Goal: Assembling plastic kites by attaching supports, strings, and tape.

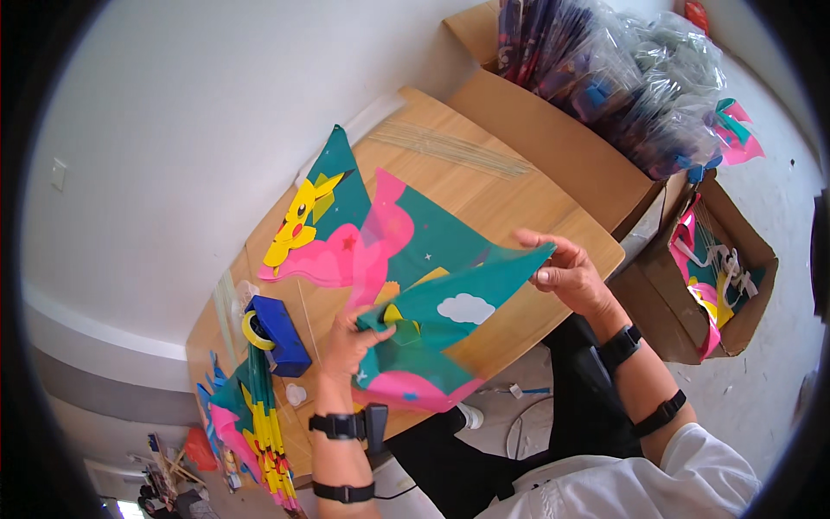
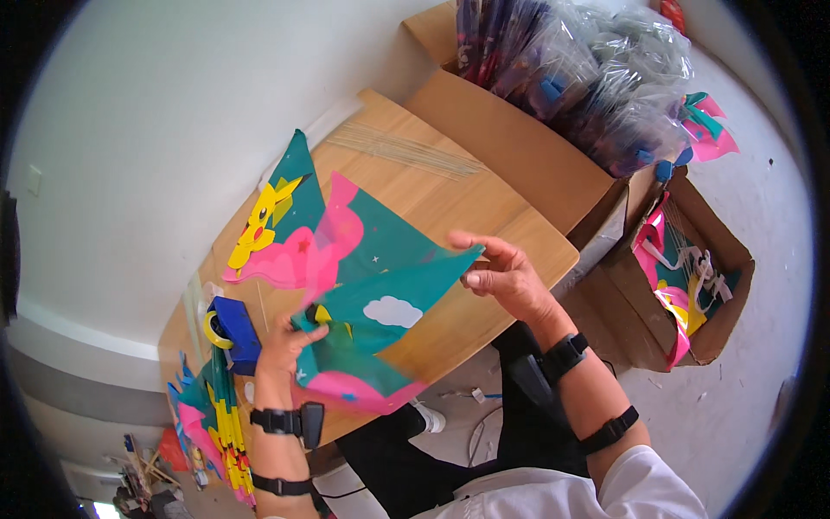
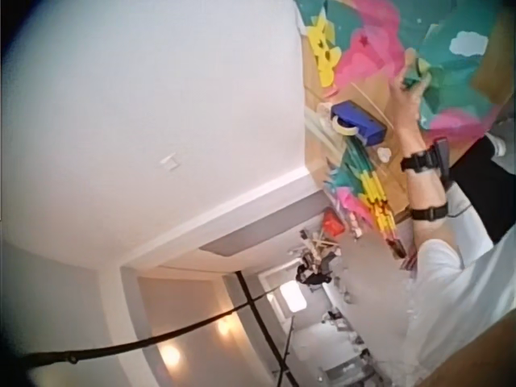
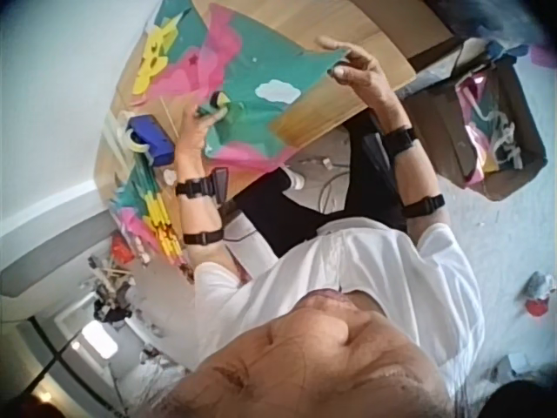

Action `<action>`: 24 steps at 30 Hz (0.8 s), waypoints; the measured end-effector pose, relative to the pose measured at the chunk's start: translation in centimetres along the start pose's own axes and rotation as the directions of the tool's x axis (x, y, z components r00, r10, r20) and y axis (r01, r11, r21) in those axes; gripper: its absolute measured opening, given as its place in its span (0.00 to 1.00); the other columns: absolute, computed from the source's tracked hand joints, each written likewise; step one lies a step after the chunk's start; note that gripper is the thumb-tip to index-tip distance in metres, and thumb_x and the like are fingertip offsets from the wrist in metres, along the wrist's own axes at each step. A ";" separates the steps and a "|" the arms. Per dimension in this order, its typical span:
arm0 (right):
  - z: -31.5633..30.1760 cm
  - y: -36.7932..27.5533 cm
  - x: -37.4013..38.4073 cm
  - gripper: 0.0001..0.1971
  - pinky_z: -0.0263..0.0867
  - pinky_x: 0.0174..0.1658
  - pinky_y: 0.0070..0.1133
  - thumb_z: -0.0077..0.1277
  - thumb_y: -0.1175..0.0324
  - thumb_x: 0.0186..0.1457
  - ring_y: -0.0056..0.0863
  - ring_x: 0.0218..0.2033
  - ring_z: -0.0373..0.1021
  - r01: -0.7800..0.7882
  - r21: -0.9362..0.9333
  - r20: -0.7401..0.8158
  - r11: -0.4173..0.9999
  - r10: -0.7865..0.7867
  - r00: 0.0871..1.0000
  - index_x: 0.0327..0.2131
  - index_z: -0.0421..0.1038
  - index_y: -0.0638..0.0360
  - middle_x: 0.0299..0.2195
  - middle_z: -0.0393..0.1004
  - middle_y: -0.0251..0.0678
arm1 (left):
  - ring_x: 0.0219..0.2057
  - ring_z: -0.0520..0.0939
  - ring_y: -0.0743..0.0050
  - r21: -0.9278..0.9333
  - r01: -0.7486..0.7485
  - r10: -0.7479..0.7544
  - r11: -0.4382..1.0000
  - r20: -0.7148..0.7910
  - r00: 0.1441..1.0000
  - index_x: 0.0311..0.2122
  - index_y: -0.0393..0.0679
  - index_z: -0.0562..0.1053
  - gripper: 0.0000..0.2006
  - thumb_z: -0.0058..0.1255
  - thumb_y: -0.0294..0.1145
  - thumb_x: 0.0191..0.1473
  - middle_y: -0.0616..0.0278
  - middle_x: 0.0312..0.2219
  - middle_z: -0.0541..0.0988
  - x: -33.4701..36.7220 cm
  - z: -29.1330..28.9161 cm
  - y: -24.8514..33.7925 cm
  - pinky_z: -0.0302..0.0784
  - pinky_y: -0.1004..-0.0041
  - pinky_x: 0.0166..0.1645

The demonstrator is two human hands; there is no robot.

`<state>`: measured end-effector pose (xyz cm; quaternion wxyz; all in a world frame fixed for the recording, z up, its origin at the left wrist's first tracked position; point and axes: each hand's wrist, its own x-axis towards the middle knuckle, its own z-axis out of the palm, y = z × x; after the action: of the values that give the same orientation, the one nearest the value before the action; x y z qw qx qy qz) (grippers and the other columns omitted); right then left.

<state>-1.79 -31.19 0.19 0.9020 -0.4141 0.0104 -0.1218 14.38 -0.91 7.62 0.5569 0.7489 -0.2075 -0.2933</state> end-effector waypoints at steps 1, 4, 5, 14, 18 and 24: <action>-0.4 0.4 0.4 0.14 0.61 0.31 0.14 0.55 0.76 0.49 0.18 0.28 0.66 0.014 -0.015 -0.008 1.000 -0.014 1.000 0.42 0.70 0.61 0.31 0.73 0.28 | 0.30 0.75 0.84 -0.018 0.029 -0.029 0.999 0.039 0.999 0.35 0.38 0.77 0.11 0.58 0.22 0.42 0.73 0.26 0.77 0.9 -0.3 0.4 0.70 0.79 0.37; -1.4 1.2 1.4 0.06 0.60 0.25 0.14 0.55 0.75 0.50 0.16 0.23 0.65 0.015 -0.079 -0.077 0.997 -0.021 0.997 0.34 0.72 0.61 0.25 0.71 0.28 | 0.29 0.75 0.84 0.128 0.046 -0.068 0.991 0.173 0.983 0.32 0.38 0.77 0.11 0.62 0.26 0.39 0.70 0.24 0.78 4.5 -1.5 0.5 0.70 0.75 0.35; -1.0 1.4 1.7 0.04 0.59 0.24 0.13 0.54 0.75 0.51 0.15 0.21 0.65 -0.016 -0.094 -0.113 0.995 0.005 0.994 0.31 0.73 0.61 0.24 0.71 0.28 | 0.28 0.76 0.80 0.319 0.012 -0.063 0.948 0.150 0.987 0.31 0.39 0.77 0.11 0.62 0.27 0.38 0.67 0.23 0.78 6.0 -2.8 -0.1 0.70 0.74 0.34; -0.3 2.9 1.9 0.06 0.53 0.16 0.11 0.55 0.68 0.51 0.12 0.15 0.60 -0.240 -0.063 -0.394 0.969 0.197 0.898 0.27 0.72 0.60 0.18 0.68 0.25 | 0.42 0.71 0.57 0.993 0.082 0.276 0.084 -0.102 0.956 0.27 0.43 0.75 0.12 0.63 0.33 0.34 0.56 0.33 0.74 13.7 -4.5 -5.0 0.67 0.59 0.41; 0.1 3.9 2.5 0.07 0.46 0.11 0.09 0.54 0.64 0.51 0.08 0.13 0.58 -0.326 -0.197 -0.566 0.925 0.164 0.808 0.26 0.71 0.55 0.17 0.66 0.21 | 0.44 0.69 0.56 0.993 0.093 0.511 0.075 -0.118 0.852 0.32 0.42 0.74 0.15 0.62 0.32 0.36 0.57 0.38 0.72 12.9 -4.0 -5.5 0.66 0.58 0.42; -1.5 4.4 2.6 0.05 0.43 0.09 0.09 0.50 0.69 0.51 0.09 0.10 0.55 -0.435 -0.266 -0.528 0.860 0.248 0.812 0.27 0.70 0.59 0.16 0.65 0.22 | 0.45 0.67 0.56 0.984 0.127 0.744 0.127 -0.179 0.644 0.33 0.43 0.73 0.13 0.59 0.30 0.39 0.59 0.39 0.70 5.9 -8.5 -2.2 0.63 0.58 0.45</action>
<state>1.54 -30.12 -3.86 0.7820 -0.5263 0.3303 -0.0481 24.40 2.05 6.10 0.0474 0.8959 -0.2970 0.3269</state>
